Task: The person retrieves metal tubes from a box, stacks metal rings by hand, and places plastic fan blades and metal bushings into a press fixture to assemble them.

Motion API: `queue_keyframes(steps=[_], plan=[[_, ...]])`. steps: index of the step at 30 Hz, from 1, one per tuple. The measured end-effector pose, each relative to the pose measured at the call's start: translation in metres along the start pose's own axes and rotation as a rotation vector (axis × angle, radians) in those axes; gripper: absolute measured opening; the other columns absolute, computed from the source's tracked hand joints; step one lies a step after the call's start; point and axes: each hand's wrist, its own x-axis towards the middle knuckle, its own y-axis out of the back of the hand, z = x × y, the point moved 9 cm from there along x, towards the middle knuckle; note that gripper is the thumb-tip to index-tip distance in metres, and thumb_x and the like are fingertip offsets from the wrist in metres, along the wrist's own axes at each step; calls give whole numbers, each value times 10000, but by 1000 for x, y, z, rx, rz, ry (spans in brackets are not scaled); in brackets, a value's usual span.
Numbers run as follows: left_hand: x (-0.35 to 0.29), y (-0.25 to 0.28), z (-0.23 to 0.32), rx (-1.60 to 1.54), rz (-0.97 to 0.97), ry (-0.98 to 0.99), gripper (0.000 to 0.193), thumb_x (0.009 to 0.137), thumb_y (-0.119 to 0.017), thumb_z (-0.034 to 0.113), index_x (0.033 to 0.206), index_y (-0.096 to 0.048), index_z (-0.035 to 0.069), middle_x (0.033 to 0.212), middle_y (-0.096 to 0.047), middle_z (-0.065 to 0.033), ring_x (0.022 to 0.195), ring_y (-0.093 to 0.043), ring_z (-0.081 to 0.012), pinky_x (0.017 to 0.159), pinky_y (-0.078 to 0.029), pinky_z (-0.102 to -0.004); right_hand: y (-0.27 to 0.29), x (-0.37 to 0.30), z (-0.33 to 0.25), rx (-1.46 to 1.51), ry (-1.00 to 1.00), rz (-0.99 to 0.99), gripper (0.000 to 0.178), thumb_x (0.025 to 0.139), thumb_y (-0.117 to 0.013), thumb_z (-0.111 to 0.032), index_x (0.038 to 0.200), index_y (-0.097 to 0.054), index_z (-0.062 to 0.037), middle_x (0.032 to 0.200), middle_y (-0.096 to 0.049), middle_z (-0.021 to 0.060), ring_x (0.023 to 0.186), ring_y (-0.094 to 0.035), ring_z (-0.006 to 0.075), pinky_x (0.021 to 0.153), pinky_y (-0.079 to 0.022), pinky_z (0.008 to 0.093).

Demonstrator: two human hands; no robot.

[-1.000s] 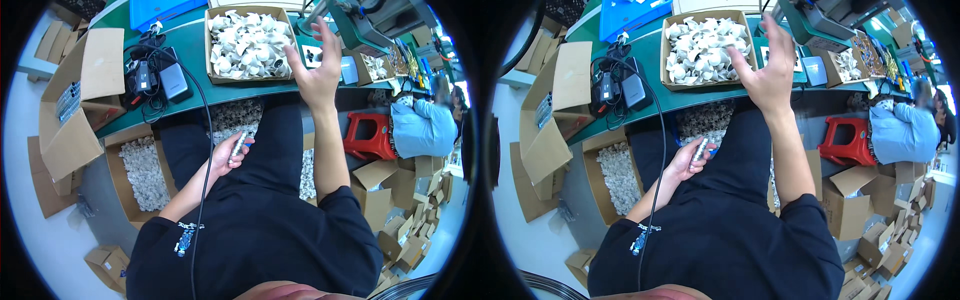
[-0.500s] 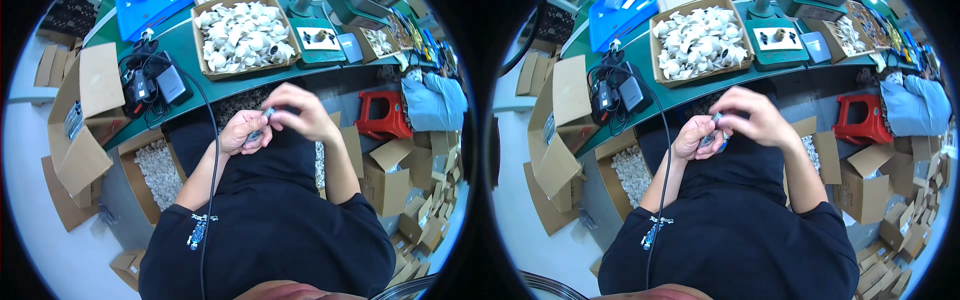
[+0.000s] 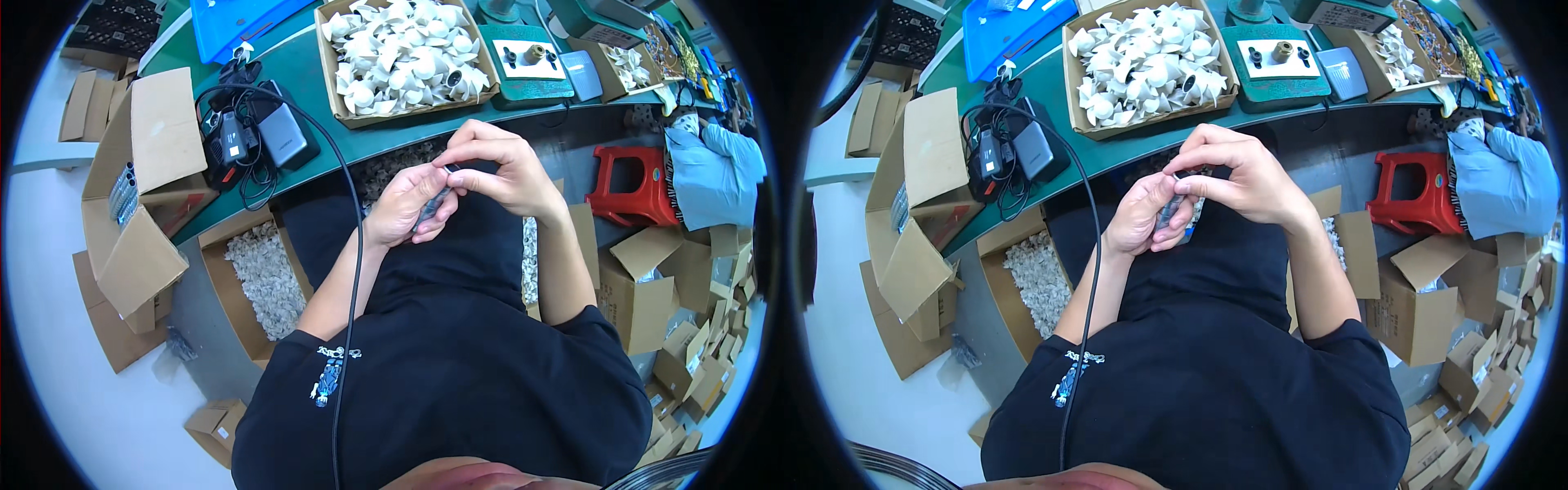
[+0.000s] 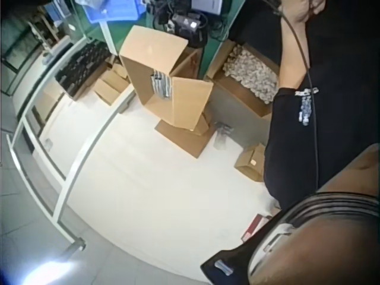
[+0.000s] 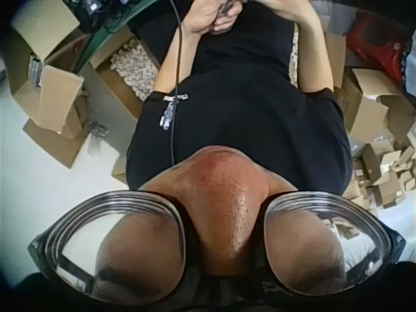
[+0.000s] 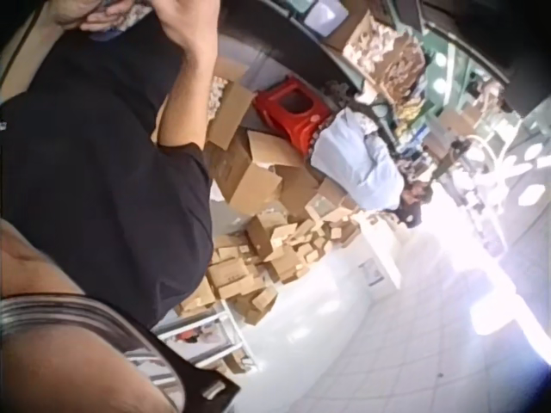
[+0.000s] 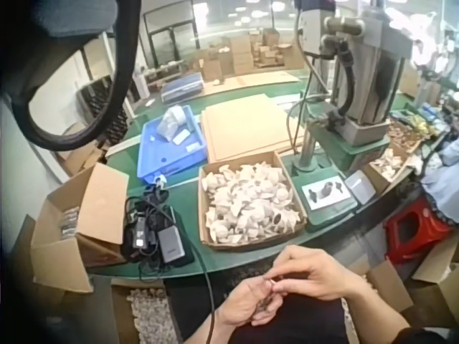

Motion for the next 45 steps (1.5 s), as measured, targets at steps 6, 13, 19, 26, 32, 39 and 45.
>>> queue_keyframes(steps=[6,13,19,26,32,39,45], plan=[[-1,-3,11,73,-91,-90,412,1008,-493,382,1050,-548,-25,703,-570,-74,413,-413,-51,355,-357,-181,-1,4,-10,2,92,8,225,780,-750,-47,998,-714,-3,920,-621,79,857,-601,184,766,-483,290],[-4,-7,19,-69,-207,-106,408,1001,-505,384,1022,-537,-22,696,-571,-84,402,-401,-58,342,-348,-190,54,-2,-11,205,133,463,180,842,-708,-50,1003,-700,28,944,-623,91,843,-603,146,760,-488,267],[-14,26,2,-295,-19,-71,456,1033,-387,410,992,-523,-23,693,-587,-125,379,-385,-85,321,-332,-219,140,-12,1,-449,84,877,176,836,-726,-75,997,-711,-5,928,-635,79,811,-622,154,731,-500,248],[-32,64,-26,-122,156,46,424,1029,-361,389,967,-506,-4,641,-564,-140,376,-384,-113,312,-337,-231,154,8,7,-711,-91,772,253,832,-745,-199,987,-719,-1,889,-641,99,754,-626,172,687,-501,274],[-18,60,-23,-45,108,24,387,1000,-431,336,942,-538,-31,668,-602,-154,377,-388,-108,334,-345,-235,158,12,6,-765,-190,698,337,818,-763,-295,987,-727,-5,765,-607,87,705,-587,160,634,-467,286],[-10,47,-21,16,136,0,361,993,-424,334,920,-522,-6,634,-575,-131,381,-402,-116,340,-350,-241,161,8,12,-735,-275,729,352,834,-751,-311,963,-697,11,744,-625,101,683,-594,179,637,-472,310],[-40,64,-19,87,215,-22,342,989,-425,325,931,-528,4,640,-572,-118,382,-396,-114,342,-343,-238,285,-29,-6,-1095,-297,641,257,851,-608,-103,1093,-654,-31,989,-691,150,941,-670,276,789,-525,378]])
